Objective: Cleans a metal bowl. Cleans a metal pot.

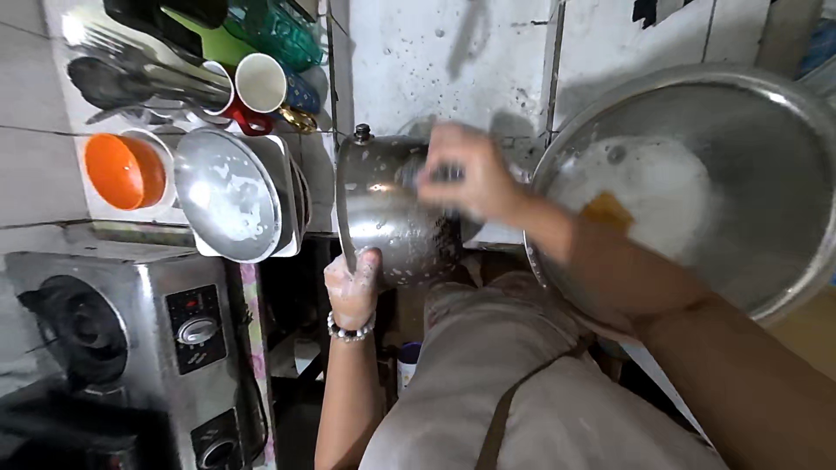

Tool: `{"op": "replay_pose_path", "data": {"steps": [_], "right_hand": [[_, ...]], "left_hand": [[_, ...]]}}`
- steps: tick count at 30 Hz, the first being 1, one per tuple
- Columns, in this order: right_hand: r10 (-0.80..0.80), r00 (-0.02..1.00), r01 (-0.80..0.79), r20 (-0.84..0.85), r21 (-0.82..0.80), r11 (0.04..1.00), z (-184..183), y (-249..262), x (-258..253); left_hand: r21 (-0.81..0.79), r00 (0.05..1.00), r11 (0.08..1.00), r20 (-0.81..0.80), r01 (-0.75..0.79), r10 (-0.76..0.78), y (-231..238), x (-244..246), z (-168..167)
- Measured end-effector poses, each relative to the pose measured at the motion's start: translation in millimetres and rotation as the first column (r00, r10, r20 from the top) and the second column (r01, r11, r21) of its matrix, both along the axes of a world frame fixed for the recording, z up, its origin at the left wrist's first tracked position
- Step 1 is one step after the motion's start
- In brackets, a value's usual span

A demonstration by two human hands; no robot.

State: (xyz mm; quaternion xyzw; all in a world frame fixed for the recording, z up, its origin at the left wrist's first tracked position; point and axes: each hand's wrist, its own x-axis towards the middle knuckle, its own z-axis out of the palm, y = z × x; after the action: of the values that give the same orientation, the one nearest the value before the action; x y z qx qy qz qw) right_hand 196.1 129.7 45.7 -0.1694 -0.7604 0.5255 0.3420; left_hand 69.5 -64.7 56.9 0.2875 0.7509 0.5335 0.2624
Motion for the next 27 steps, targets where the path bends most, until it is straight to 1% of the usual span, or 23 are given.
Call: {"op": "replay_pose_path", "data": {"steps": [1,2,3,4,6,7,8,9,11,12,13,14,16,17,18,20,21,22,23,25,26,27], "right_hand": [[-0.001,0.996,0.008,0.092,-0.069,0.998,-2.3,20.3,-6.5],[-0.007,0.991,0.022,0.137,-0.108,0.994,-1.0,23.4,-10.6],[-0.017,0.993,0.030,0.121,-0.108,0.994,7.5,11.5,-11.3],[0.001,0.997,0.003,0.074,-0.049,0.999,17.6,-10.3,-9.8],[0.057,0.995,-0.047,-0.078,0.127,0.991,18.6,-54.9,-12.0],[0.067,0.992,-0.047,-0.111,0.170,0.984,16.3,-57.1,-14.2],[0.054,0.993,-0.035,-0.105,0.174,0.984,13.4,-43.0,-17.5],[0.031,0.997,-0.021,-0.067,0.139,0.990,9.6,-17.8,-22.0],[-0.010,0.996,0.010,0.090,-0.003,1.000,-0.1,23.2,-29.6],[-0.018,0.990,0.023,0.143,-0.034,0.999,1.0,27.2,-30.7],[-0.012,0.990,0.016,0.142,-0.028,0.999,10.6,17.2,-28.0],[0.016,0.995,-0.018,0.096,0.011,1.000,21.2,-3.6,-24.4],[0.092,0.996,-0.090,-0.008,0.098,0.991,26.1,-41.3,-21.8],[0.107,0.994,-0.105,-0.025,0.089,0.991,24.9,-41.0,-22.7],[0.100,0.995,-0.100,0.004,0.050,0.994,22.0,-26.5,-24.3],[0.028,0.986,-0.020,0.162,-0.051,0.998,9.6,12.8,-29.7],[-0.009,0.974,0.030,0.227,-0.086,0.996,3.9,22.7,-32.6],[-0.041,0.972,0.059,0.233,-0.075,0.995,5.9,20.1,-33.3],[-0.047,0.979,0.054,0.201,-0.026,0.998,15.6,6.0,-31.7],[0.031,0.994,-0.041,0.104,0.098,0.994,32.4,-42.6,-27.3],[0.093,0.994,-0.101,0.063,0.154,0.983,35.5,-59.6,-27.4],[0.133,0.990,-0.139,0.046,0.195,0.971,36.6,-63.7,-28.7]], "left_hand": [[-0.009,1.000,1.000,-0.029,-0.010,0.010,-4.2,2.5,-0.1],[-0.008,0.999,1.000,-0.048,-0.027,0.026,-6.3,4.0,0.1],[-0.003,0.997,0.999,-0.063,-0.045,0.045,-3.7,5.1,-0.4],[0.001,0.995,0.998,-0.078,-0.057,0.057,-0.8,7.2,-1.3],[0.010,0.994,0.999,-0.093,-0.052,0.053,-3.5,9.0,-2.1],[0.001,0.995,0.999,-0.095,-0.040,0.040,-5.5,7.4,-2.6],[-0.008,0.994,0.999,-0.102,-0.034,0.033,-5.0,4.9,-4.1],[-0.014,0.993,0.999,-0.114,-0.038,0.036,-4.5,3.8,-5.7],[-0.011,0.988,0.999,-0.146,-0.045,0.043,-11.1,4.7,-8.8],[-0.003,0.985,0.999,-0.166,-0.045,0.044,-12.7,4.9,-9.9],[0.006,0.982,0.999,-0.181,-0.050,0.050,-13.2,5.7,-11.3],[0.018,0.980,0.998,-0.189,-0.057,0.059,-14.8,7.2,-12.2],[0.061,0.973,0.997,-0.219,-0.056,0.068,-19.5,10.4,-15.2],[0.084,0.963,0.995,-0.261,-0.047,0.067,-19.7,10.9,-17.1],[0.106,0.950,0.994,-0.305,-0.040,0.071,-18.9,11.3,-19.3],[0.133,0.924,0.991,-0.373,-0.034,0.082,-23.6,14.4,-24.8],[0.139,0.911,0.990,-0.402,-0.035,0.088,-27.0,14.9,-28.1],[0.142,0.895,0.989,-0.436,-0.036,0.095,-29.6,14.6,-32.6],[0.144,0.875,0.989,-0.474,-0.039,0.103,-32.9,15.0,-37.8],[0.140,0.836,0.990,-0.545,0.005,0.073,-43.8,14.1,-43.8],[0.136,0.816,0.990,-0.576,0.048,0.040,-48.6,11.3,-45.1],[0.125,0.796,0.989,-0.606,0.080,0.012,-50.1,8.1,-45.7]]}}
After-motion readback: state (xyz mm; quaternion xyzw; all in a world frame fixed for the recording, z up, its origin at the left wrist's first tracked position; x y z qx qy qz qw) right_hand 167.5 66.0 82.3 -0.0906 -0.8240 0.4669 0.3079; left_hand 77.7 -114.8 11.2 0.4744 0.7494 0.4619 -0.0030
